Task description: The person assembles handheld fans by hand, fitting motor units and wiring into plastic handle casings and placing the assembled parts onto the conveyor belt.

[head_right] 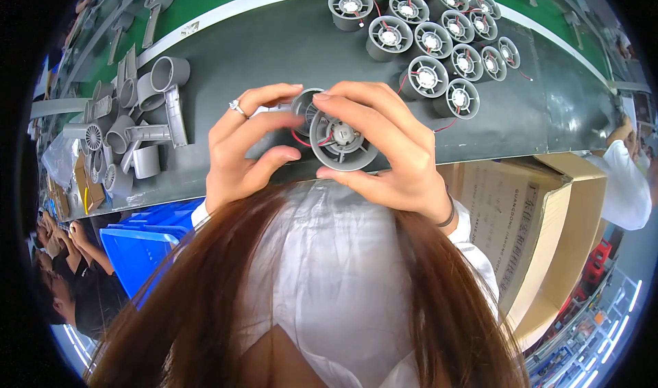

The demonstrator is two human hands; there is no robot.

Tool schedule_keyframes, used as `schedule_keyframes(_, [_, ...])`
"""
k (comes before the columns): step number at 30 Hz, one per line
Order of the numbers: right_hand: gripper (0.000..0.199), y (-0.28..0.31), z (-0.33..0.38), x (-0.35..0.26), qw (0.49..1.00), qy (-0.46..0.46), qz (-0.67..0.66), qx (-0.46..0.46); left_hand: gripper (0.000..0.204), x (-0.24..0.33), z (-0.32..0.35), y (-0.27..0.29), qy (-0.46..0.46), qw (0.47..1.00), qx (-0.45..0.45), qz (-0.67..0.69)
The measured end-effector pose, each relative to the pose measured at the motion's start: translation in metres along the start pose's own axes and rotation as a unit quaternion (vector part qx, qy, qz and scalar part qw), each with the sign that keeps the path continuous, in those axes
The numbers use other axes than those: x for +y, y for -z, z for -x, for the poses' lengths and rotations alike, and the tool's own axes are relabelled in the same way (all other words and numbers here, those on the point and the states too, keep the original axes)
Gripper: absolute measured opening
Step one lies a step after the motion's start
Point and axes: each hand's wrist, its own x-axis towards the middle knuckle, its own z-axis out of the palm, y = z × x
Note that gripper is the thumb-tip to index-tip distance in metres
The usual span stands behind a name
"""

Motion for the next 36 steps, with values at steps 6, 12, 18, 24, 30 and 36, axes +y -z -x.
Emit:
schedule_keyframes(6, [0.055,-0.016,0.001,-0.002,0.993,0.013,-0.023,0.115,0.007,0.007,0.014,-0.005,0.050,0.994,0.015,0.093])
schedule_keyframes(12, [0.048,-0.031,0.010,-0.003,0.982,-0.005,-0.088,0.167,0.011,0.011,0.027,0.002,0.232,0.915,-0.030,0.328])
schedule_keyframes(18, [0.047,-0.019,0.008,0.000,0.996,0.036,0.018,0.073,0.019,0.016,0.026,0.007,0.293,0.827,-0.027,0.479])
schedule_keyframes(24, [0.040,-0.023,0.008,0.005,0.990,0.077,-0.010,0.115,0.020,0.016,0.019,0.010,0.334,0.772,-0.040,0.539])
schedule_keyframes(30, [0.038,-0.031,0.012,0.004,0.990,-0.013,-0.057,0.130,0.023,0.013,0.017,0.009,0.384,0.753,-0.031,0.534])
schedule_keyframes(36, [0.041,-0.025,0.020,0.013,0.993,0.072,-0.007,0.091,0.022,0.014,0.015,0.010,0.399,0.735,-0.030,0.547])
